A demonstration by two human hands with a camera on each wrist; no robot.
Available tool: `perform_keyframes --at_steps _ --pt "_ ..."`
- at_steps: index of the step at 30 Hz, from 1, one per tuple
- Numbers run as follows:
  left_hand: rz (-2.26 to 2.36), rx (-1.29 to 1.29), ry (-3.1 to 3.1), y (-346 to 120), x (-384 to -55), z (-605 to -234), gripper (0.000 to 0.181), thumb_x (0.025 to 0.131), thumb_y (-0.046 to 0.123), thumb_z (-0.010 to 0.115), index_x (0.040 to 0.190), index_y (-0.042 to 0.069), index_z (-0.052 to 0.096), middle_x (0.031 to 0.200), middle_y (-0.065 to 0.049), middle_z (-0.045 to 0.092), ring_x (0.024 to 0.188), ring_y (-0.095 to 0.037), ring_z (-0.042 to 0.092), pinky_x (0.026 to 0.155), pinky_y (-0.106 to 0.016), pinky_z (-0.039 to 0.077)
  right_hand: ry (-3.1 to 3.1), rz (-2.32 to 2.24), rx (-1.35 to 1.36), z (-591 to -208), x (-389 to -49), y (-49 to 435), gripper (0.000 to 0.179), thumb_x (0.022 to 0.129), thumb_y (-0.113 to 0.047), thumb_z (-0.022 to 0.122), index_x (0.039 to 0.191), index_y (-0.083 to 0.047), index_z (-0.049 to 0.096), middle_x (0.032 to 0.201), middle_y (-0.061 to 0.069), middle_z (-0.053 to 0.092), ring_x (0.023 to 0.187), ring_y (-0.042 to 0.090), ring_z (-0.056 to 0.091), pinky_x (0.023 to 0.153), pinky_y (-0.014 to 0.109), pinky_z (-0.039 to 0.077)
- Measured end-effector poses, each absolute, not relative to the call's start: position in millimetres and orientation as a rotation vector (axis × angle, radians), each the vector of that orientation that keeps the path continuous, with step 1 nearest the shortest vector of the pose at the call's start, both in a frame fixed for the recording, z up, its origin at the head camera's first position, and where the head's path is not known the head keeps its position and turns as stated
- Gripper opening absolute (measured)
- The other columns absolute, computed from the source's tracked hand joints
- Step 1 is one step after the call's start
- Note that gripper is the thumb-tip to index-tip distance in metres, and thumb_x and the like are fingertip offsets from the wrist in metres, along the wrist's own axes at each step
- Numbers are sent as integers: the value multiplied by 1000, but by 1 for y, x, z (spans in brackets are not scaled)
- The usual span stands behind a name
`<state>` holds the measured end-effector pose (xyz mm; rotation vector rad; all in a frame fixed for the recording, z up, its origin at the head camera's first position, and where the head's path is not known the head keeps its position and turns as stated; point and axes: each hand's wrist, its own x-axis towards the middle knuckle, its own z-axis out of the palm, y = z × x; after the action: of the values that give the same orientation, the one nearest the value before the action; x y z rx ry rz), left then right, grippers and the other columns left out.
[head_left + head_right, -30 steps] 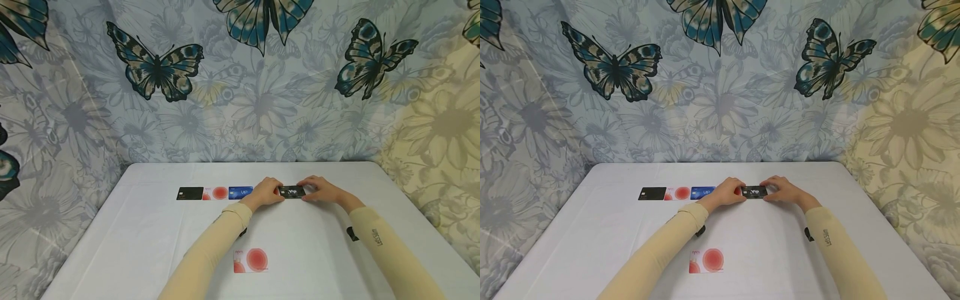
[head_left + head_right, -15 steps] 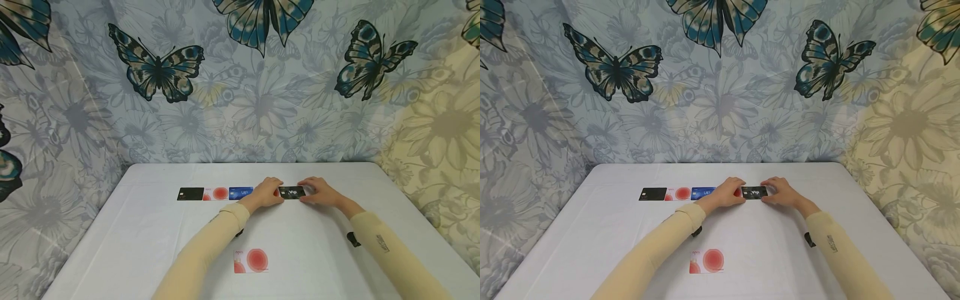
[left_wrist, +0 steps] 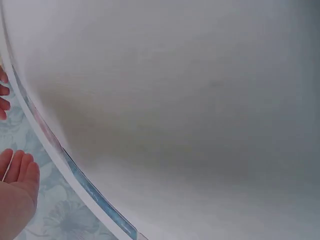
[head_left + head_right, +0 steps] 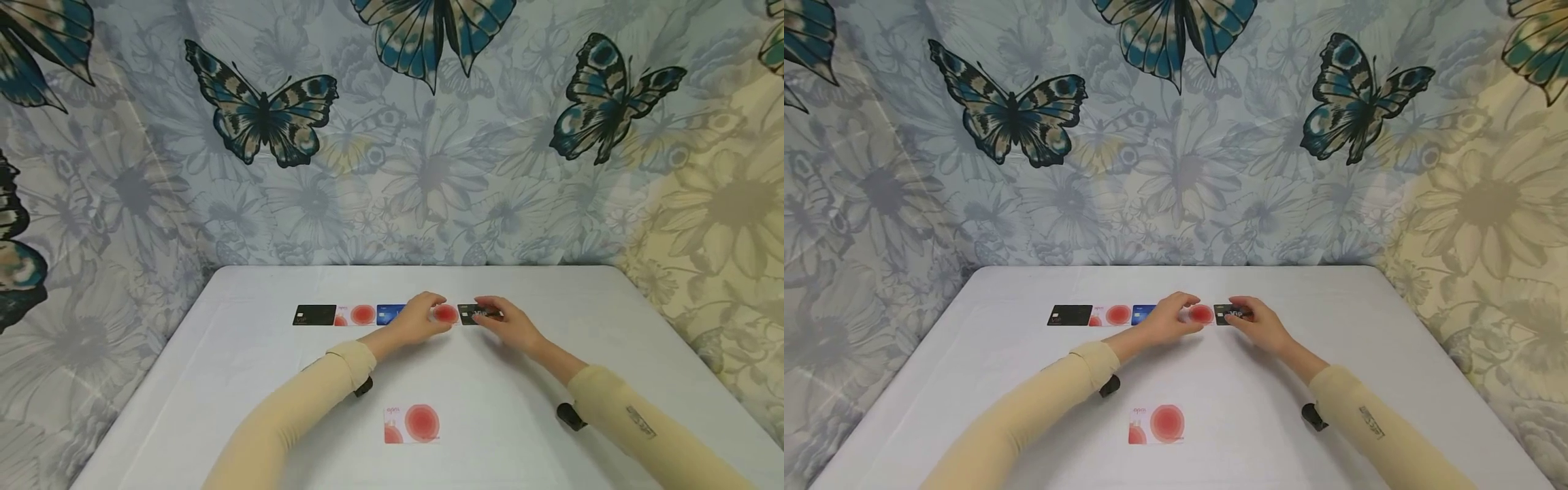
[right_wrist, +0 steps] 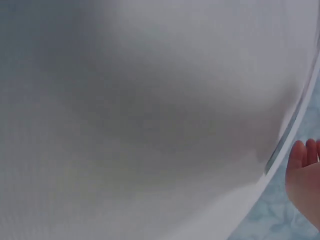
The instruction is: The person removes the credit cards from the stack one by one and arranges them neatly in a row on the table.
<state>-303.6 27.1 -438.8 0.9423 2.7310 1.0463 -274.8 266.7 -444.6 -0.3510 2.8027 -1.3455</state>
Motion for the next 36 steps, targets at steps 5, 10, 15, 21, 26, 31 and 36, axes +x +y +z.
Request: perform_keyframes --at_steps 5,10,15,21,26,31,36 --pt "1190 866 2658 7 -288 -432 55 89 28 72 135 3 53 130 -10 55 115 -26 55 96 -34 47 2723 -1436 -334 -443 -261 246 53 95 -31 64 137 -1 50 132 19 54 116 32 51 100 48 42" --pt "1268 803 2606 -12 -275 -432 58 88 31 73 136 6 53 132 -6 55 122 -23 53 100 -34 44 2584 -1522 -372 -444 -245 227 53 93 -27 67 136 -1 50 134 18 53 118 32 48 102 50 40" --pt "1320 801 2569 -28 -261 -432 58 86 31 75 135 6 54 133 -4 55 124 -20 52 103 -32 41 2507 -1556 -435 -441 -229 209 51 91 -23 70 133 0 52 131 17 55 117 32 49 101 46 42" --pt "1344 864 2531 -42 -243 -434 58 85 29 77 133 6 55 132 -7 57 120 -20 52 104 -31 41 2436 -1567 -560 -440 -215 194 51 91 -19 70 134 2 52 132 19 54 116 34 50 95 26 45" --pt "1361 901 2496 -52 -228 -434 59 84 29 78 133 4 54 131 -8 57 119 -21 53 104 -32 41 2405 -1562 -611 -438 -206 188 52 90 -20 71 134 2 52 132 19 54 117 36 50 95 26 47" --pt "1357 921 2470 -61 -212 -434 58 84 27 78 132 3 55 129 -8 57 119 -22 54 103 -33 41 2377 -1549 -629 -438 -198 184 53 89 -21 72 134 -1 52 131 17 55 118 36 49 99 33 46" --pt "1342 906 2468 -69 -196 -434 58 83 28 79 130 4 56 127 -9 59 117 -22 54 103 -33 42 2372 -1514 -659 -439 -190 182 53 88 -22 73 134 -3 53 129 14 56 117 34 50 100 42 44"
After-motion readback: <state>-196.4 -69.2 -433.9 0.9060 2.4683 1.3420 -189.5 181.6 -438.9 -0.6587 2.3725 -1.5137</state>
